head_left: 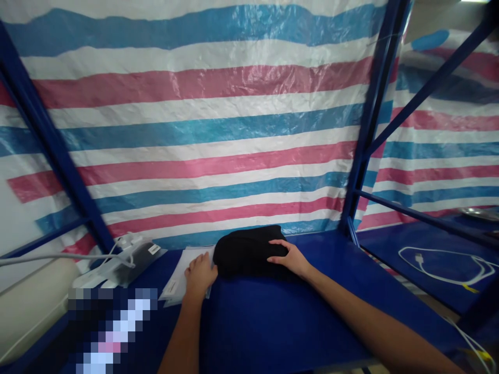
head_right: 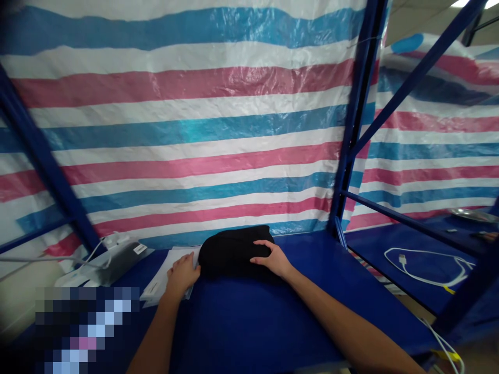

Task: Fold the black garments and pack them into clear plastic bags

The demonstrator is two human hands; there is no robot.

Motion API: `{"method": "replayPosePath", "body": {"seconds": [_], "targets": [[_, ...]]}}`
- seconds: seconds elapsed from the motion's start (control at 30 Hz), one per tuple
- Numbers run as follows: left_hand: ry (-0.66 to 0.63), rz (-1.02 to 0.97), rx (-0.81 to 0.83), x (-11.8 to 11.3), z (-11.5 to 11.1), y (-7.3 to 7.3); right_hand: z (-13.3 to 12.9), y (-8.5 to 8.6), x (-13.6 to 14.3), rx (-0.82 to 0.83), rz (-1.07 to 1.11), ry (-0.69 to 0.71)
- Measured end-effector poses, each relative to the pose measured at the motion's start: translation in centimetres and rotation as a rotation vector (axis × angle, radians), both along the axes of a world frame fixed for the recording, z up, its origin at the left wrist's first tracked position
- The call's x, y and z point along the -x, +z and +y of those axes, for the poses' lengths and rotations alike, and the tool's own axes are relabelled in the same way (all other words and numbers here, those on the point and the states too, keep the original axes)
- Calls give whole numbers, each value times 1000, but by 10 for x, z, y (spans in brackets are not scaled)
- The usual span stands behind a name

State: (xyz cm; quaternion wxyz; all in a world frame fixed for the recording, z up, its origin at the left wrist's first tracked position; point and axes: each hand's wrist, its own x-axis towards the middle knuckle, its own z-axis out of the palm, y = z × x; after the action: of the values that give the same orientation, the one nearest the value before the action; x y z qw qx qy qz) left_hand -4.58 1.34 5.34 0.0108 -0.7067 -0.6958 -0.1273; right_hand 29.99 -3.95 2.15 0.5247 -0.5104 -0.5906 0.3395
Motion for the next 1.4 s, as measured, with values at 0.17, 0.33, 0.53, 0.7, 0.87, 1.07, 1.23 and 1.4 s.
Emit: {"method": "replayPosePath", "body": {"seconds": [0.17,0.33,0.53,0.7,0.87,1.07,1.23,1.4], "targets": [[-8,0,-38,-8,-4,5,-1,0,0,-18,-18,6],[46,-30,-52,-5,-4,10,1,-3,-2,-35,-45,11],[-8,-85,-295,-4,-7,20,-1,-3,4,-227,-181,-12],[-486,-196,-550,-36,-17,25,-17,12,16,-470,-388,148],[-740,-308,-555,-69,-35,21,-27,22,22,-550,-488,250],[-788,-286,-541,-76,-44,21,-27,19,23,-598,-565,220],[-809,-283,-603,-74,-40,20,-22,13,25,-621,-504,178],[-819,-289,-643,-76,-41,19,-22,14,25,-648,-489,184]]}}
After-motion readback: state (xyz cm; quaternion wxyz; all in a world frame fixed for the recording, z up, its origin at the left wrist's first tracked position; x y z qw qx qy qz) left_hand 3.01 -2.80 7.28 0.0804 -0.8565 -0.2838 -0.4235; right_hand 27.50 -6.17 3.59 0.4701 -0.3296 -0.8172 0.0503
